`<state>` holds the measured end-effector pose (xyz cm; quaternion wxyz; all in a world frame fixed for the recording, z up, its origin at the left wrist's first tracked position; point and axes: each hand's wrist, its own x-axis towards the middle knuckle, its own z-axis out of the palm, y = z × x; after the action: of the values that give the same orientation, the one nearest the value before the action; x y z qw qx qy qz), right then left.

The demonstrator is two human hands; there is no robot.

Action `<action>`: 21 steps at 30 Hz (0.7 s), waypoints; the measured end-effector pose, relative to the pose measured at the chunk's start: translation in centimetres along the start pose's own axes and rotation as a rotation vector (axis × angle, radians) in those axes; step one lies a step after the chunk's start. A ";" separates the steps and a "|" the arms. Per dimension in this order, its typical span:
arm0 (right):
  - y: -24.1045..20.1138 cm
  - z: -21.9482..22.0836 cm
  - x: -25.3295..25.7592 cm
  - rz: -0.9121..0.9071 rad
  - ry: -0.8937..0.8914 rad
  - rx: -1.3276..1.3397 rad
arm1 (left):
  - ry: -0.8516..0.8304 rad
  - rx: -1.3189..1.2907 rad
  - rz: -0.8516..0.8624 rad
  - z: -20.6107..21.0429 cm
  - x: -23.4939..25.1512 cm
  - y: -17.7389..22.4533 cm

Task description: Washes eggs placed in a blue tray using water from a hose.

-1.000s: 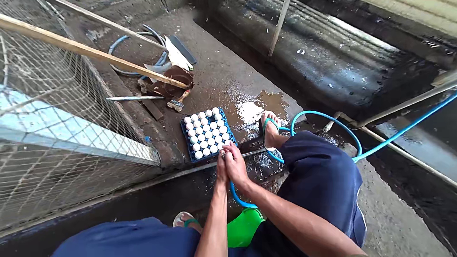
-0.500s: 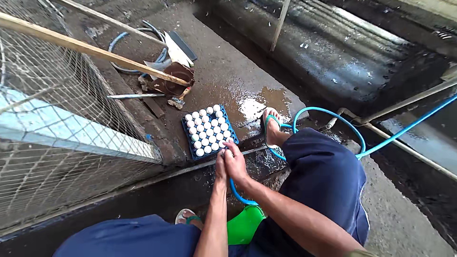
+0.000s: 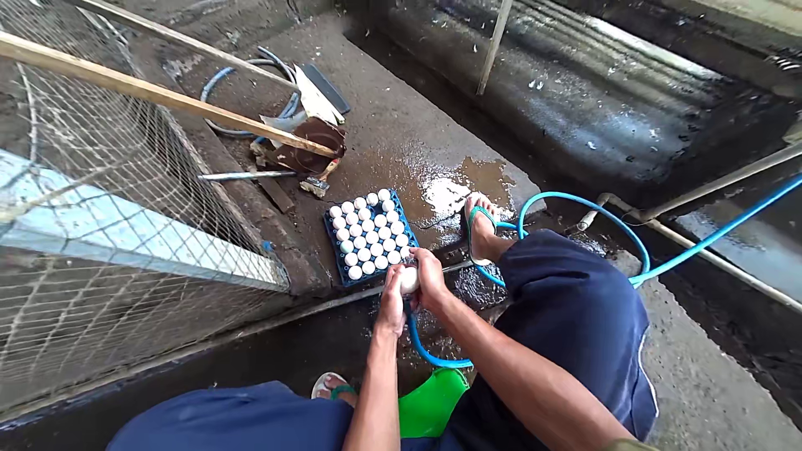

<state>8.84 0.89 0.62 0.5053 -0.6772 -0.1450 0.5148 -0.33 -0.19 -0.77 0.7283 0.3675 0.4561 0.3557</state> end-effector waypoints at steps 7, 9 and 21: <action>0.8 0.3 -1.7 -0.213 -0.014 -0.115 | 0.231 0.070 -0.041 1.8 -0.9 0.3; 0.6 0.3 -2.7 -0.269 -0.077 -0.187 | 0.270 0.098 -0.008 2.1 -1.0 0.8; 0.5 0.1 -3.1 -0.177 -0.082 -0.095 | 0.228 0.065 0.055 1.9 -0.7 0.7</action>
<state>7.29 -1.49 1.88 0.5099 -0.6634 -0.2488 0.4879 1.03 -0.83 0.73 0.6493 0.3605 0.5371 0.4001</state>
